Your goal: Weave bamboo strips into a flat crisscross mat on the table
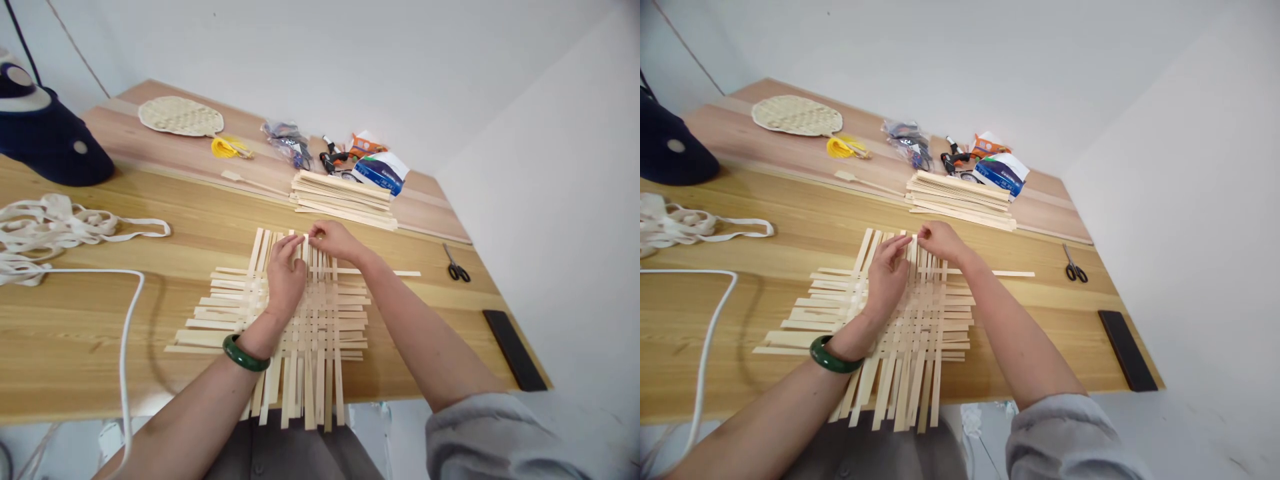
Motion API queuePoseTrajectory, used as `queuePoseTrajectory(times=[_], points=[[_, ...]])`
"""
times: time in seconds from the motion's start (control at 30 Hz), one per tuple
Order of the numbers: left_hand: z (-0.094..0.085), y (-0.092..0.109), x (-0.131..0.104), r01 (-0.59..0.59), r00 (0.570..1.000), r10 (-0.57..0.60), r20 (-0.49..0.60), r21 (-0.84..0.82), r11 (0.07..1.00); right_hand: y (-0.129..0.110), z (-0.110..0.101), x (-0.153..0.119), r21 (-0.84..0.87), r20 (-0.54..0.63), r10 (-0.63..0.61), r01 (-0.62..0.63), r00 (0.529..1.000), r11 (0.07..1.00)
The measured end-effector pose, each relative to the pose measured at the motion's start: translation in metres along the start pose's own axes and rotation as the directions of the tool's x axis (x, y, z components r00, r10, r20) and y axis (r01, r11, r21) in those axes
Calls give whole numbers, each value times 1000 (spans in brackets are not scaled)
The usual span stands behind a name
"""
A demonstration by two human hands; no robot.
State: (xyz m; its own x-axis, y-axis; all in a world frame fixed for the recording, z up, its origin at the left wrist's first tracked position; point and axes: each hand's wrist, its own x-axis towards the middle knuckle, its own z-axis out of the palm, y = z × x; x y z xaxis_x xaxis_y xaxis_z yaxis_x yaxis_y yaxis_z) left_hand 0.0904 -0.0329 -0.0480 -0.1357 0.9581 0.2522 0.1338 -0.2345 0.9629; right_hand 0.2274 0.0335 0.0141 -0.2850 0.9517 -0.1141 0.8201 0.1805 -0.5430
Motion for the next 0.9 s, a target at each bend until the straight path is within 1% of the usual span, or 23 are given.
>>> queuePoseTrajectory(times=[0.1,0.17,0.27,0.37,0.47,0.53,0.67,0.73,0.8,0.9], points=[[0,-1,0,13,999,-14,37,24,1000,-1,-2,-2,140,14,24,-25,1000,990],[1,-3,-1,8,999,-9,46,31,999,0,-2,-3,188,17,39,-42,999,981],[2,-6,-1,-3,999,0,45,61,998,2,1,-2,192,18,57,-59,998,980],[2,-7,0,34,998,-37,54,68,997,5,5,0,165,-12,40,-37,999,986],[2,-6,1,105,993,-106,55,16,994,6,7,2,112,-45,-16,21,999,994],[2,-5,2,145,989,-144,46,-15,989,7,7,2,61,-36,-38,40,999,997],[3,-3,2,160,986,-159,46,-27,987,6,4,-2,-60,2,-62,62,998,996],[2,-2,1,163,986,-162,48,-28,986,4,1,-8,-119,-19,-64,61,998,991],[2,-2,1,165,986,-164,45,-32,986,3,-6,-19,-191,-73,-37,22,997,981],[1,0,1,167,985,-166,40,-34,985,9,-20,-46,-333,-169,62,-116,984,936]])
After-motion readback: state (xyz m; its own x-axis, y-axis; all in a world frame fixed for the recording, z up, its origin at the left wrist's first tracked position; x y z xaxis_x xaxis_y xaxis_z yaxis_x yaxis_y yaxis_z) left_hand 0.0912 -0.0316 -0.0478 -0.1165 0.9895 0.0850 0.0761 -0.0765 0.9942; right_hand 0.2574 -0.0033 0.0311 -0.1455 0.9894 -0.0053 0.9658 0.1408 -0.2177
